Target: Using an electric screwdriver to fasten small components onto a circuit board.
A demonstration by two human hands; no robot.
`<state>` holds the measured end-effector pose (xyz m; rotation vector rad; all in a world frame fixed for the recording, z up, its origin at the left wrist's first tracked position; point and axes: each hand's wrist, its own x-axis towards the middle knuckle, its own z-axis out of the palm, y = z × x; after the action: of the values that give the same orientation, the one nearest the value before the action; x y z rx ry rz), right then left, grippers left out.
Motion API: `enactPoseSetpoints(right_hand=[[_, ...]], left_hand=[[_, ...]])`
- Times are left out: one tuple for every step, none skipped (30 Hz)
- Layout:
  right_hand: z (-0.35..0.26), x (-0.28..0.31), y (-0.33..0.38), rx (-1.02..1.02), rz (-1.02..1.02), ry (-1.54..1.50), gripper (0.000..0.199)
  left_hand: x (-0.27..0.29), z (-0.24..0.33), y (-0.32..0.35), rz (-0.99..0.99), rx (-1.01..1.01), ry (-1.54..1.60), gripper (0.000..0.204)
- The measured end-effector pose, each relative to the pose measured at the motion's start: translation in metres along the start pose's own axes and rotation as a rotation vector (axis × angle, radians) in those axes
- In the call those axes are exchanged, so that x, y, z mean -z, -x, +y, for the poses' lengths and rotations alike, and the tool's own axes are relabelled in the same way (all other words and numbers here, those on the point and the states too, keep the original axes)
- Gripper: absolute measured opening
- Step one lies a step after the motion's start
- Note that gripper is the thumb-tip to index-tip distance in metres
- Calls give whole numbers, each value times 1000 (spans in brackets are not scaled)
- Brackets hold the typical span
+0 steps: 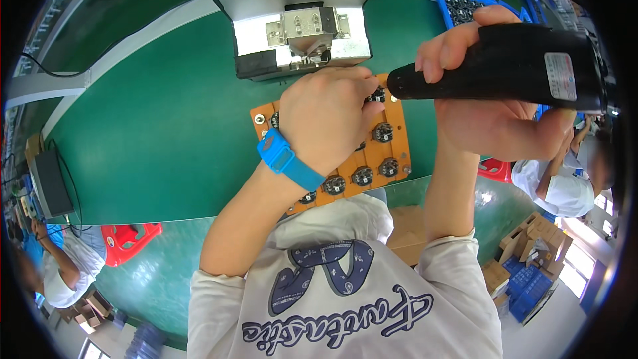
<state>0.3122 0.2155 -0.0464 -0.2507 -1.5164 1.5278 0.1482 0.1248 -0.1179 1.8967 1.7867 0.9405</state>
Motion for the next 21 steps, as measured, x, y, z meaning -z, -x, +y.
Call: enactPoseSetpoints(right_hand=[[-1,-3,0,17,-9,-22,103],[-3,-5,1,17,-11,-26,103],[-5,-8,2,32,-1,-8,103],[-8,-8,3,50,17,20,103],[-10,-6,3,52,21,27,103],[-11,-2,2,70,22,6,103],[-10,3,2,88,17,-22,103],[-10,7,2,105,13,-49,103],[-10,12,2,123,9,-75,104],[-8,14,1,141,-1,-109,104],[-5,15,1,142,-6,-114,104],[-3,15,1,147,-15,-120,103],[-3,17,2,154,-19,-121,102],[-4,19,5,161,-19,-123,102],[-5,20,8,169,3,-118,101],[-7,20,9,179,26,-111,100],[-9,20,11,187,27,-112,100],[-11,20,12,190,63,-117,100],[-15,20,16,196,109,-111,99],[-20,21,18,206,119,-102,99],[-24,21,21,202,129,-115,99]], left_hand=[[-2,-1,1,32,-5,24,24],[-2,-2,2,65,-10,48,20],[-1,-2,3,67,-7,45,20],[-1,-1,2,45,12,46,20],[-1,0,1,24,30,48,19],[-2,1,-1,21,23,53,19],[-2,2,-2,6,23,26,18],[-2,3,-2,-10,23,-1,16],[-3,5,-2,-9,20,0,16],[-4,7,-3,-14,53,-9,15],[-4,8,-2,-19,86,-17,13],[-3,6,-1,-14,89,-22,13],[-6,4,0,15,74,9,13],[-7,3,0,44,60,40,14],[-6,3,1,46,56,33,14],[-5,2,1,16,48,63,16],[-3,0,0,-15,40,90,18],[0,1,2,-14,35,83,18],[1,3,4,64,-1,73,20],[2,5,7,141,-38,64,22],[3,5,9,133,-53,66,22]])
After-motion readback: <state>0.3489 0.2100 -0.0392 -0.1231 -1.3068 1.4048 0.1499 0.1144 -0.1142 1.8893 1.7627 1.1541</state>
